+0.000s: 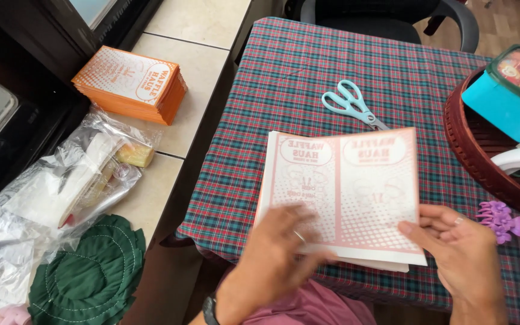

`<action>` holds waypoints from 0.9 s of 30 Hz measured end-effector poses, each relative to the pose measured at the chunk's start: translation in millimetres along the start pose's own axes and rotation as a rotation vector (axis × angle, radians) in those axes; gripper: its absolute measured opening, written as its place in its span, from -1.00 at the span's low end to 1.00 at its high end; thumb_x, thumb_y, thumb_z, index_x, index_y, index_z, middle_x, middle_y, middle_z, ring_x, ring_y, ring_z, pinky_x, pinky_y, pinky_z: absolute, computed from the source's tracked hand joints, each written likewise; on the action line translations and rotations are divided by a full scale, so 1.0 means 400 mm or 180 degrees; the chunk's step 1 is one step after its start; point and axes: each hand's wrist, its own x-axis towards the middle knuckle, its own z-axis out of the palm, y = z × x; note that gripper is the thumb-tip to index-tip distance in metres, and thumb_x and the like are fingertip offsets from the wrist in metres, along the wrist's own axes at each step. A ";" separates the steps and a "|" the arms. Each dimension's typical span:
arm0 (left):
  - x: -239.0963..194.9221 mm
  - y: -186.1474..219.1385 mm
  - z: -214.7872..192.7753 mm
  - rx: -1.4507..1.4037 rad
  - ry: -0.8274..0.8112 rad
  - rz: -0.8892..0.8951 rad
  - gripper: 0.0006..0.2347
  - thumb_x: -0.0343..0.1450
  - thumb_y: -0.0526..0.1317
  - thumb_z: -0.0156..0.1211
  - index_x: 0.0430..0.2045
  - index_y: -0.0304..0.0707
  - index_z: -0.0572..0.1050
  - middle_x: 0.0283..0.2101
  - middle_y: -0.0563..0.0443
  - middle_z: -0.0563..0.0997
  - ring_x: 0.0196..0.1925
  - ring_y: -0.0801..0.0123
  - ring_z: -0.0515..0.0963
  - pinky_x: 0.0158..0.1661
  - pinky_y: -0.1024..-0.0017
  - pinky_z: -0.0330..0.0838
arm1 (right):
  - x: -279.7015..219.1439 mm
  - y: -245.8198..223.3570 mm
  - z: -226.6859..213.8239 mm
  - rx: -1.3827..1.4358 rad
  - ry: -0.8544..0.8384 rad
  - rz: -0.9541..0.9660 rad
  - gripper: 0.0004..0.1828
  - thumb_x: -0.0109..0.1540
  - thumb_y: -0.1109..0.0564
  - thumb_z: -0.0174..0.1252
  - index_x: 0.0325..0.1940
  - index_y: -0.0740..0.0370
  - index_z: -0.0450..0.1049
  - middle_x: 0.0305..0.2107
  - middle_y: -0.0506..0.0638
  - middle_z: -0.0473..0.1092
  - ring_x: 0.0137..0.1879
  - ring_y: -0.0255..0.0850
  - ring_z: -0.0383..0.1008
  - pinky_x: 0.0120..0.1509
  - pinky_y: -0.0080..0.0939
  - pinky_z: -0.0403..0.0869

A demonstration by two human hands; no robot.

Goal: A person is manually folding paper bags and applying adhesive tape to them at a workstation.

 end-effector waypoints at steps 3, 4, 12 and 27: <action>0.041 -0.056 -0.053 0.0190 0.1311 -0.0815 -0.63 0.42 -0.20 0.34 0.04 -0.43 0.43 0.04 -0.32 0.51 0.07 -0.13 0.53 0.07 0.09 0.46 | -0.032 0.003 -0.014 -0.0364 0.0445 -0.1347 -0.66 0.11 0.46 0.38 -0.05 0.52 0.51 -0.29 0.19 0.52 -0.26 -0.24 0.49 -0.09 -0.41 0.50; 0.065 -0.073 -0.070 -0.0246 0.1278 -0.1655 -0.39 0.31 -0.04 0.38 0.19 -0.37 0.30 0.17 -0.27 0.43 0.16 0.00 0.52 0.08 0.16 0.48 | -0.033 0.012 -0.023 -0.0262 0.0557 -0.1535 -0.63 0.13 0.44 0.38 0.00 0.51 0.49 -0.24 0.19 0.51 -0.23 -0.25 0.49 -0.07 -0.43 0.50; 0.168 -0.028 -0.105 -0.1968 0.0997 -0.2035 -0.69 0.33 -0.07 0.34 -0.22 -0.34 0.67 -0.19 0.05 0.76 -0.11 0.50 0.69 -0.16 0.45 0.67 | -0.045 0.012 0.004 0.0420 0.0853 -0.2043 -0.66 0.22 0.34 0.35 0.05 0.42 0.45 -0.17 0.09 0.48 -0.05 -0.22 0.53 0.29 -0.27 0.59; 0.129 -0.011 -0.037 -0.0913 0.1434 -0.0681 -0.91 0.45 -0.23 0.28 -0.35 -0.25 0.62 -0.44 0.01 0.60 -0.45 0.32 0.58 -0.46 0.45 0.41 | -0.069 0.022 0.101 -0.0109 0.0969 -0.1959 -0.77 0.26 0.37 0.32 -0.01 0.48 0.52 0.01 0.15 0.49 0.14 -0.19 0.48 0.40 -0.15 0.52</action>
